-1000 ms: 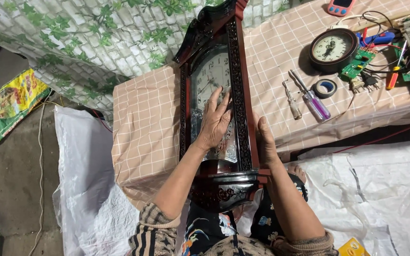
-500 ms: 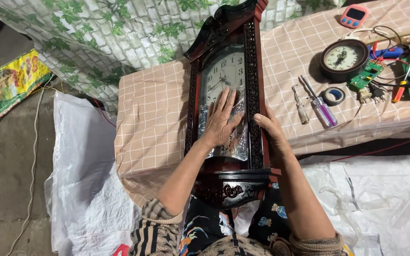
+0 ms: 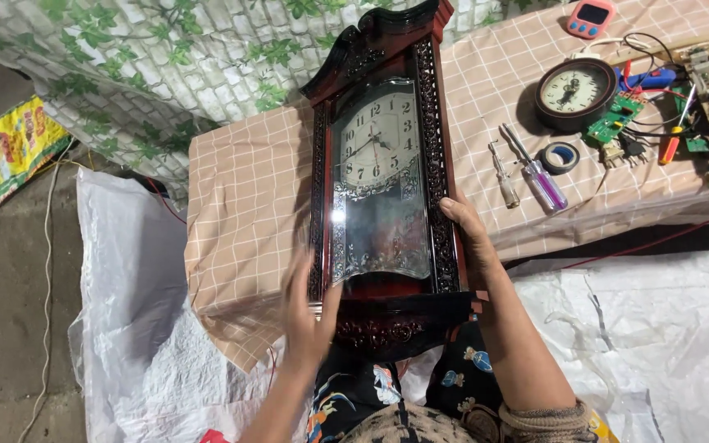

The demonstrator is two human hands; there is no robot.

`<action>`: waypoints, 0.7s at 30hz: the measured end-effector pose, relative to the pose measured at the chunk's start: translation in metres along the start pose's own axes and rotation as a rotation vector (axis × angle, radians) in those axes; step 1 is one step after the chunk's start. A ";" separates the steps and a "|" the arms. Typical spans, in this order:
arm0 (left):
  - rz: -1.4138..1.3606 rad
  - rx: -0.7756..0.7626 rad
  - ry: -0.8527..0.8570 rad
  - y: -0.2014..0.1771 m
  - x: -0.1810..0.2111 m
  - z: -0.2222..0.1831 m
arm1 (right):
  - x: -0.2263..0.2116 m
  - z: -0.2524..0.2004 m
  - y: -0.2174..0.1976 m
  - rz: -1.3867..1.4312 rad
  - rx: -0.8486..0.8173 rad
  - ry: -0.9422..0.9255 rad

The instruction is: The person is reassembling a large decorative wall clock by carefully aligning and fitting the wooden frame onto the clock's main body.

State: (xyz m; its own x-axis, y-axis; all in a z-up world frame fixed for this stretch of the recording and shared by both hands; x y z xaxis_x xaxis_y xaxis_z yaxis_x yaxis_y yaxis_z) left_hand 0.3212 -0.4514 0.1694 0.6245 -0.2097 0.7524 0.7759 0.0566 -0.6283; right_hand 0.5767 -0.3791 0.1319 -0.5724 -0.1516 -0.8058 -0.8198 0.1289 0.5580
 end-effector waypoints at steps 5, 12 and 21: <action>-0.044 0.190 0.127 0.019 -0.015 -0.140 | -0.001 -0.010 0.001 -0.097 0.137 0.208; -0.762 -0.545 -0.390 0.076 -0.052 -0.126 | 0.046 -0.004 -0.008 0.076 0.168 0.107; -1.810 -0.408 -0.310 0.076 -0.004 -0.085 | 0.084 -0.011 0.022 0.315 0.144 0.028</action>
State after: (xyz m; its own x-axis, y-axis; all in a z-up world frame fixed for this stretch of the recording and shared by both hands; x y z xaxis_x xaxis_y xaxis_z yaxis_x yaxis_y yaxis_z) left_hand 0.3702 -0.5291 0.1021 -0.7886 0.4213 0.4479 0.3921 -0.2165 0.8941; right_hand 0.5106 -0.4001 0.0791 -0.7986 -0.1089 -0.5920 -0.5930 0.3106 0.7429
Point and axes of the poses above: each hand's wrist, its own z-axis towards the middle knuckle, its own y-axis out of the palm, x = y × z, the point moved 1 cm from there along z, towards the middle knuckle, and after that the axes turned 2 degrees about -x, right-handed, at the moved point
